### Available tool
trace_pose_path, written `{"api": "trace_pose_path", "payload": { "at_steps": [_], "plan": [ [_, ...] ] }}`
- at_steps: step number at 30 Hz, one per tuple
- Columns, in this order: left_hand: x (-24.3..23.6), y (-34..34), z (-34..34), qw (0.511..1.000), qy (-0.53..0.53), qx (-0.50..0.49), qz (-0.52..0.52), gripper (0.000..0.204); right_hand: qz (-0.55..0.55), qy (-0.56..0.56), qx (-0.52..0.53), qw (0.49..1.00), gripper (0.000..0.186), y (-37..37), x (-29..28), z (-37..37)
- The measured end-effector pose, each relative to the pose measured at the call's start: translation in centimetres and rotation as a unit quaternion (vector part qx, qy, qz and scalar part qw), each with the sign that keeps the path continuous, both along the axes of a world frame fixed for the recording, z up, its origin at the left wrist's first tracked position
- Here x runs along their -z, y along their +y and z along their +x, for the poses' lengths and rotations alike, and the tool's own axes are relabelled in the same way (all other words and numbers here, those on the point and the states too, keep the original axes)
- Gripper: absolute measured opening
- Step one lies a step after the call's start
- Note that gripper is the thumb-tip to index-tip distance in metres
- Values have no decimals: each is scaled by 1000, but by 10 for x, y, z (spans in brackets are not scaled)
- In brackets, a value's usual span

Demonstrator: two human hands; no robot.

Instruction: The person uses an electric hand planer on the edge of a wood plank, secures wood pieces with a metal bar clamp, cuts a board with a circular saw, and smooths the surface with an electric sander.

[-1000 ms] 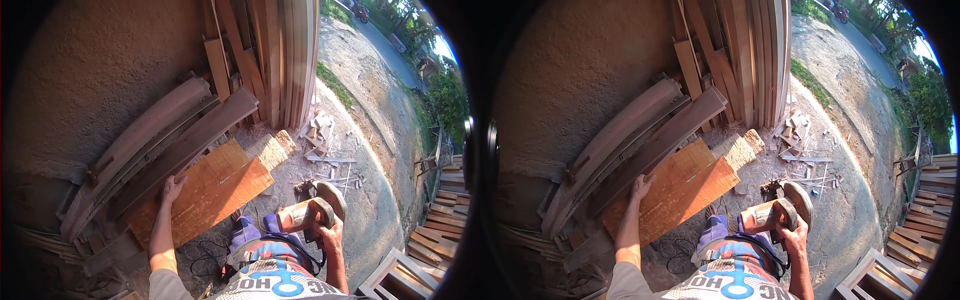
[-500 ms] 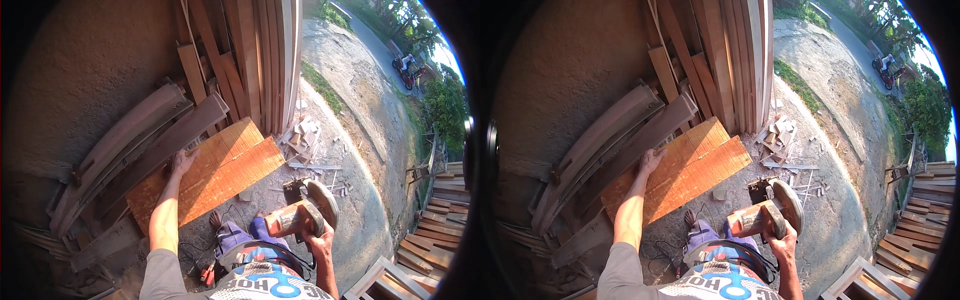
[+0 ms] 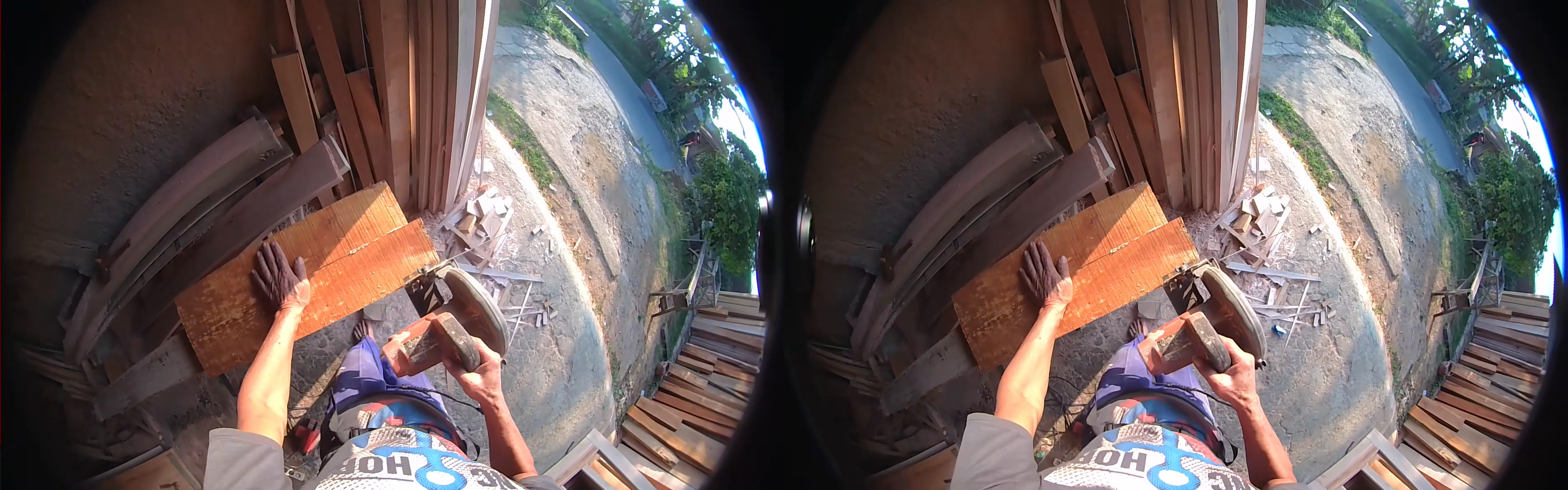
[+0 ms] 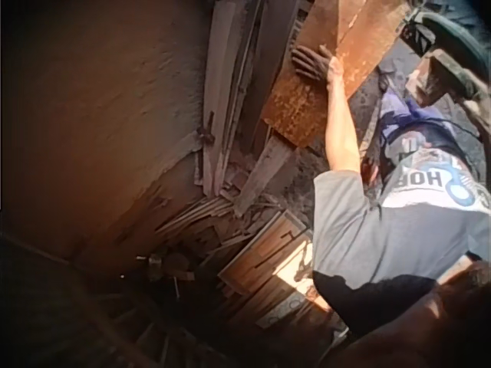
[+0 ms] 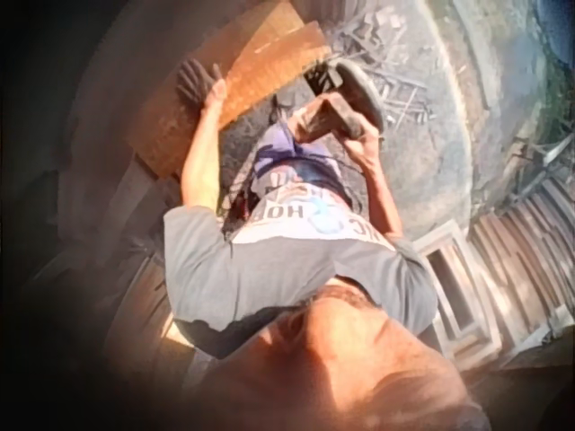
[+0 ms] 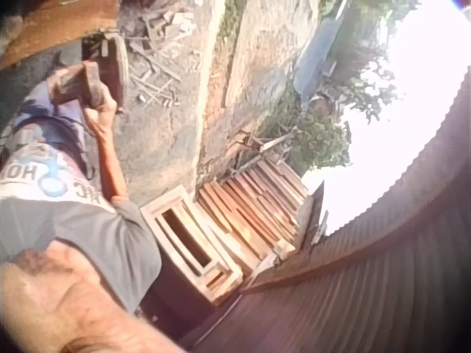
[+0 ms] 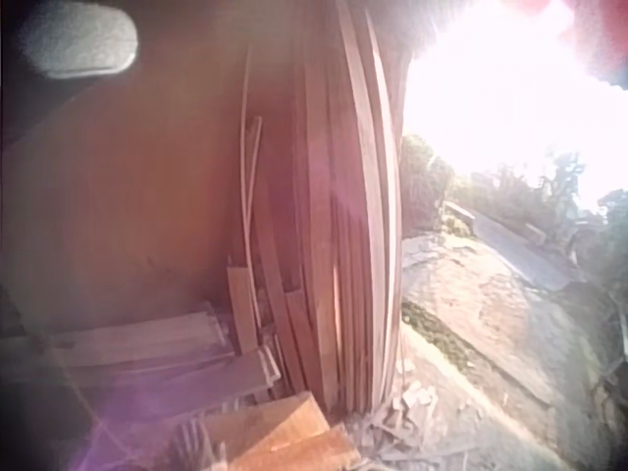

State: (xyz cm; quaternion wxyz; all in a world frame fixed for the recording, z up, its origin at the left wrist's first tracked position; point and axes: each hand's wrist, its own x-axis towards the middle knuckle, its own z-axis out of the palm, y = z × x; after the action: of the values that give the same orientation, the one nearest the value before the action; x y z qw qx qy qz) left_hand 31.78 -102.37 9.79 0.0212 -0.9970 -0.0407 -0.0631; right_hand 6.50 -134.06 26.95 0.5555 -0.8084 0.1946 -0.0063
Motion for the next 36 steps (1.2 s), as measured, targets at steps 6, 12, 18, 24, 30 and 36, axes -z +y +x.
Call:
{"api": "trace_pose_path", "payload": {
  "at_steps": [6, 12, 18, 24, 30, 36],
  "plan": [
    [-10, -4, -3, 1000, 11, -2, -2, 74, 30, 29, 32, 999, 33, 18, -2, 11],
    [-19, -7, -6, 999, 38, -10, -2, 72, 14, 38, -8, 999, 42, 13, 2, 12],
    [-15, -3, -4, 999, 29, -11, -13, 72, 42, 50, -16, 998, 38, 6, -2, 18],
    [-11, -1, -1, 1000, 28, -10, -10, 74, 43, 53, -30, 997, 42, 3, 2, 19],
    [-14, -2, -2, 1000, 16, -4, -11, 74, 46, 60, -32, 997, 44, 0, 0, 17],
    [-18, -6, -2, 1000, 25, -7, -6, 72, 36, 40, -54, 997, 46, -1, 3, 16]
  ]
}}
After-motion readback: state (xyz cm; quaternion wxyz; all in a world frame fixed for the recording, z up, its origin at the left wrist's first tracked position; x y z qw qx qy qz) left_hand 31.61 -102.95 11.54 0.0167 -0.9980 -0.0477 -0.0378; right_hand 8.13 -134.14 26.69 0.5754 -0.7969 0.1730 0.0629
